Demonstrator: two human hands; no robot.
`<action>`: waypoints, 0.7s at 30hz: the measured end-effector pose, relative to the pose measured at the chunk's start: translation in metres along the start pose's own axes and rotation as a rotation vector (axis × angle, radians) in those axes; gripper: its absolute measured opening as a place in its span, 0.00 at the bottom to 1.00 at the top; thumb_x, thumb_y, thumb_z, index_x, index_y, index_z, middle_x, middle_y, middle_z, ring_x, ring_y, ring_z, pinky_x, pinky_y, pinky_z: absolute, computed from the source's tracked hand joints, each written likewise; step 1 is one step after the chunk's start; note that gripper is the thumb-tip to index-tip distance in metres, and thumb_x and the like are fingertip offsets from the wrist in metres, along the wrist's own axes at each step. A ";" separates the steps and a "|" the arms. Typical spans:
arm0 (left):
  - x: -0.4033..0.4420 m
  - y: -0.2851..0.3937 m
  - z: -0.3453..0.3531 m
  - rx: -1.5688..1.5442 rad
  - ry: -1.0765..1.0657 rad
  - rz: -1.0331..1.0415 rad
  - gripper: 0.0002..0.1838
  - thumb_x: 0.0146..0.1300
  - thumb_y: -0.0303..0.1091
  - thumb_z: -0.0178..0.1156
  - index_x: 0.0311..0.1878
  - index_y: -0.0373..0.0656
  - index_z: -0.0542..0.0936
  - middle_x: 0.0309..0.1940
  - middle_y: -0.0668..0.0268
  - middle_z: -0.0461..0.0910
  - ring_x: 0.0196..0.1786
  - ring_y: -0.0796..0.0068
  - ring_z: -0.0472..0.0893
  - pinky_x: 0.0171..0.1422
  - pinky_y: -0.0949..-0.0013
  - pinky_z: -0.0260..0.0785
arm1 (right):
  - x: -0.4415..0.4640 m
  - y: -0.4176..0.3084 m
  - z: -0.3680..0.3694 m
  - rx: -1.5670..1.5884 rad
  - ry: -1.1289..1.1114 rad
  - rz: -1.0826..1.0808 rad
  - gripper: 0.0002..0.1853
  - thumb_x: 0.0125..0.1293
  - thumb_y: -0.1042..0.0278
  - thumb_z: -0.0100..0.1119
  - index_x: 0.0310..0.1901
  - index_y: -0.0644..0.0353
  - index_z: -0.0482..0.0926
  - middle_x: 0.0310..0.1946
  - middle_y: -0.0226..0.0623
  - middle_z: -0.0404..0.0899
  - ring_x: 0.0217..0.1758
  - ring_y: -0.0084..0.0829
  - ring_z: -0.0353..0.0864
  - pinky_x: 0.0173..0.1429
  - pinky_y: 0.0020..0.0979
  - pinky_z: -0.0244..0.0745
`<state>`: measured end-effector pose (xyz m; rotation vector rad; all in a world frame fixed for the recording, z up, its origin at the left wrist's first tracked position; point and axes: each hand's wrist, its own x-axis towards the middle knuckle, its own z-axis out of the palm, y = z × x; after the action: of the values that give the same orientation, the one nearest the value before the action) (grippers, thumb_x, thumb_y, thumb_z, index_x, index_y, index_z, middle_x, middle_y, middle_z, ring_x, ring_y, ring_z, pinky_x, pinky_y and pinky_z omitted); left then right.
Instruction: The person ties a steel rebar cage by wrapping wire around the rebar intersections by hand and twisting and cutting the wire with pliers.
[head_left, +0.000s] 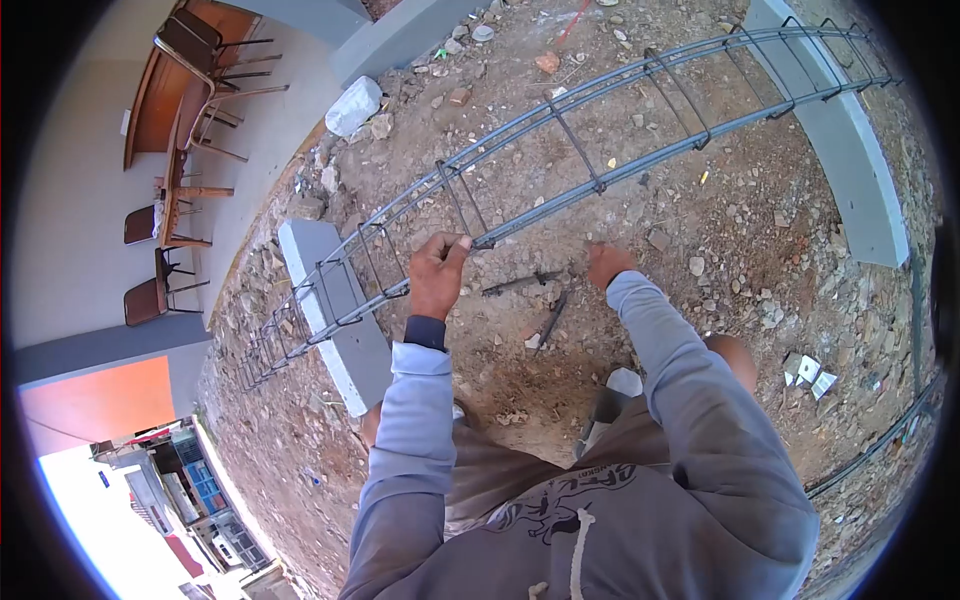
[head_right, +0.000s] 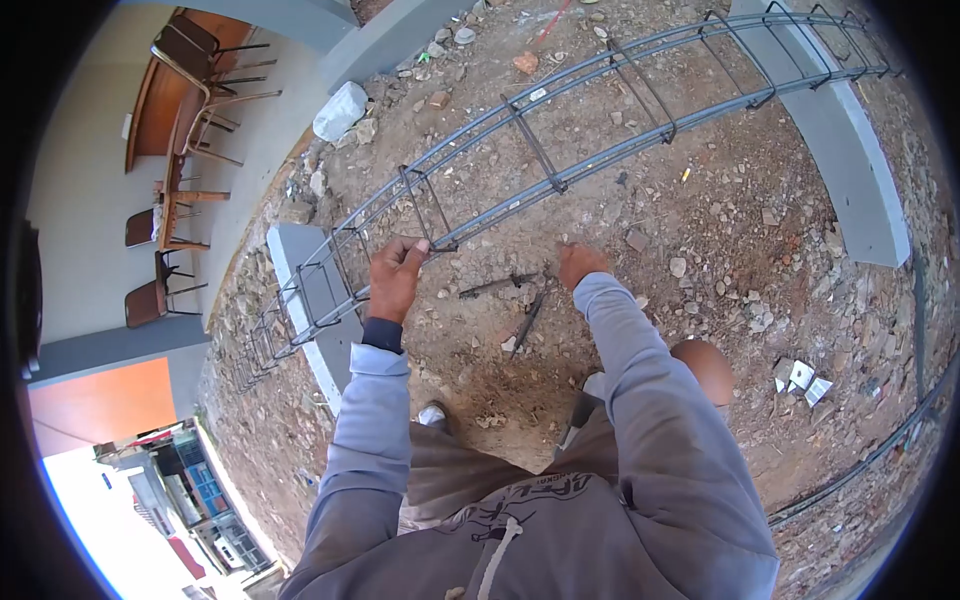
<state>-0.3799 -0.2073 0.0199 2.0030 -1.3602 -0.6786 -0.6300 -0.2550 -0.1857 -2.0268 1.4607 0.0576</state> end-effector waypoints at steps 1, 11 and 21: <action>0.000 0.003 0.002 0.028 0.014 -0.003 0.12 0.62 0.38 0.63 0.35 0.37 0.81 0.23 0.64 0.78 0.28 0.77 0.74 0.36 0.69 0.68 | -0.009 -0.005 0.002 0.036 0.050 -0.030 0.15 0.63 0.64 0.49 0.49 0.57 0.77 0.42 0.47 0.83 0.44 0.52 0.82 0.50 0.47 0.77; 0.007 0.024 -0.006 0.102 -0.096 -0.111 0.11 0.60 0.37 0.63 0.35 0.38 0.80 0.27 0.61 0.81 0.30 0.71 0.78 0.39 0.67 0.70 | -0.112 -0.057 -0.074 0.797 -0.105 -0.053 0.16 0.62 0.67 0.48 0.50 0.58 0.78 0.28 0.41 0.81 0.30 0.35 0.81 0.39 0.36 0.75; 0.011 0.001 0.008 -0.156 -0.052 -0.028 0.13 0.60 0.33 0.63 0.47 0.40 0.76 0.32 0.60 0.82 0.34 0.71 0.80 0.41 0.68 0.71 | -0.072 -0.128 -0.061 1.553 -0.105 0.072 0.16 0.67 0.76 0.48 0.54 0.56 0.78 0.27 0.29 0.76 0.25 0.20 0.73 0.33 0.25 0.72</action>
<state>-0.3828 -0.2196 0.0145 1.8957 -1.2705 -0.8287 -0.5655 -0.2023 -0.0502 -0.6621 0.9040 -0.7026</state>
